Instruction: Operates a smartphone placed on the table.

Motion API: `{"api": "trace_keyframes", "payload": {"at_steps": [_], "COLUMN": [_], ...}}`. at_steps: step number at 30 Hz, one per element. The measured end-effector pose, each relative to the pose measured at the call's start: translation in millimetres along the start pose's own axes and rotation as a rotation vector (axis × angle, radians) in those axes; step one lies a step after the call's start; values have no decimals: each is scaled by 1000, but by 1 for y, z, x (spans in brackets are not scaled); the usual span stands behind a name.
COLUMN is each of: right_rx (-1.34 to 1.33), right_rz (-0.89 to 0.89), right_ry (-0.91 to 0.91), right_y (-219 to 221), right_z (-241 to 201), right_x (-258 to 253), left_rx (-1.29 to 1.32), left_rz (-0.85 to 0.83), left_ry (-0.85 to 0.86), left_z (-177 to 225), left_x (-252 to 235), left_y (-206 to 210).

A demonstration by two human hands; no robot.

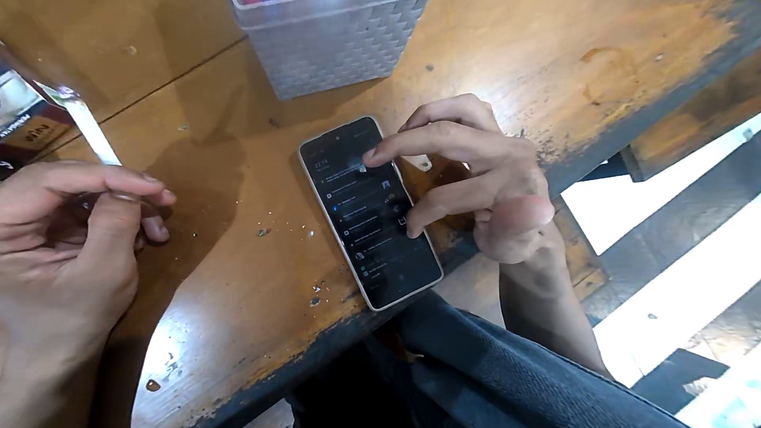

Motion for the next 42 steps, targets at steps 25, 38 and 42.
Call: {"api": "trace_keyframes", "payload": {"at_steps": [25, 38, 42], "right_rx": [62, 115, 34], "right_rz": [330, 422, 420], "right_ry": [42, 118, 156], "right_y": [-12, -20, -20], "right_z": [2, 1, -3], "right_x": [-5, 0, 2], "left_rx": [-35, -33, -23], "left_rz": [-9, -7, -13], "left_ry": [-10, 35, 36], "left_z": [-4, 14, 12], "left_x": [3, 0, 0], "left_y": [-1, 4, 4]}}
Point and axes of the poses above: each hand's wrist, its own x-axis away from the middle knuckle, its own y-axis out of the palm, z = x × y, the point moved 5 cm from there along -x, towards the middle knuckle, and after that the axes turned 7 degrees about z, right-handed, at the moved point
